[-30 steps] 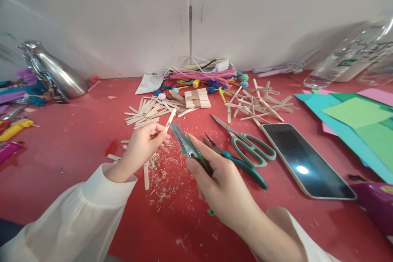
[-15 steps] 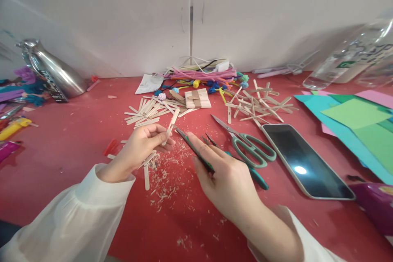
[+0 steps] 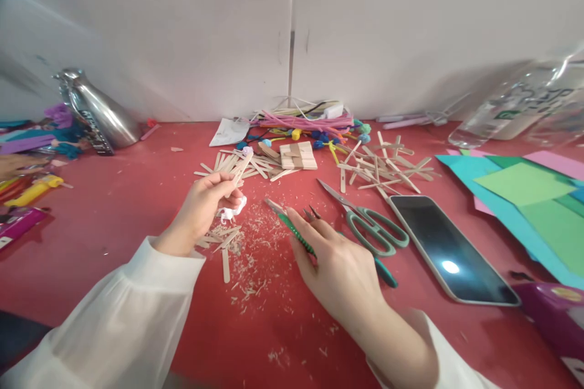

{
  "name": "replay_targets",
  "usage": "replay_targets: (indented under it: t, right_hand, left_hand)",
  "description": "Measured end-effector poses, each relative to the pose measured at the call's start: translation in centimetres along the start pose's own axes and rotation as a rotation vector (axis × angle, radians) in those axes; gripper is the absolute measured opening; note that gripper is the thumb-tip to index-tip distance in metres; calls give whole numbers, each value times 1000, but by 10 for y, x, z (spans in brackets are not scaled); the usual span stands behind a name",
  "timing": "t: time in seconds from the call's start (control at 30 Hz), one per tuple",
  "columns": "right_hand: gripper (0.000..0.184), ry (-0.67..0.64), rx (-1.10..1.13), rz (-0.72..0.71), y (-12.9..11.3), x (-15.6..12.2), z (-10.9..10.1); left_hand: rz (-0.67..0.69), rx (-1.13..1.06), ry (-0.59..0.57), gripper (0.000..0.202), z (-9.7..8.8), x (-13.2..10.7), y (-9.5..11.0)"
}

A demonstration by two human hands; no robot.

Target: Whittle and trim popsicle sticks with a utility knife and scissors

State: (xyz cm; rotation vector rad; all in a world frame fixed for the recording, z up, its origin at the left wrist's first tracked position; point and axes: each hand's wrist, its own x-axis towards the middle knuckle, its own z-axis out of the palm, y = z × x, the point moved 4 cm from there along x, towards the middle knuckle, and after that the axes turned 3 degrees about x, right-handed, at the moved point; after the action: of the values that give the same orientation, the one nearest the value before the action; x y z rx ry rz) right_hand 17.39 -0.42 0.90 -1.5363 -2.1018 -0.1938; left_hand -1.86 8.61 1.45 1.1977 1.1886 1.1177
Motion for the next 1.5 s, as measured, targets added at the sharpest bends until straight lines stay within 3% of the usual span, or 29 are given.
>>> replay_targets:
  t: [0.17,0.23,0.27,0.33,0.4,0.67,0.83,1.0,1.13,1.27,1.37,1.5]
  right_hand:
    - [35,69,-49,-89,1,5,2]
    - [34,62,-31,-61,7,13,1]
    - [34,-2,-32,-17,11,18,2]
    - [32,-281,-56,67,16,26,10]
    - [29,-408,-71,80,14,29,14]
    - [25,-484,-74,103,-20,25,13]
    - [30,-440,-63,141,-8,45,8]
    - [20,-409,-45,111,4,52,28]
    - [16,-365,33,126,3,48,37]
    - [17,-243,179,243,18,45,24]
    - [23,-178,364,306,32,43,12]
    - [25,-134,568,322,33,38,5]
  left_hand:
    - [65,-130,55,6,-6,0,6]
    - [75,-162,51,11,-8,1,6]
    - [69,-170,39,12,-7,1,6]
    - [52,-181,7,20,-6,2,3]
    - [41,-181,-8,28,-4,3,1]
    - [62,-177,-31,42,4,3,-6]
    - [83,-185,31,32,-8,11,-7]
    - [120,-206,84,18,-21,17,8]
    - [79,-169,12,12,9,15,11]
    - [123,-114,-36,15,45,7,6]
    - [160,-61,-41,18,52,4,-2]
    - [186,67,-45,21,46,4,-15]
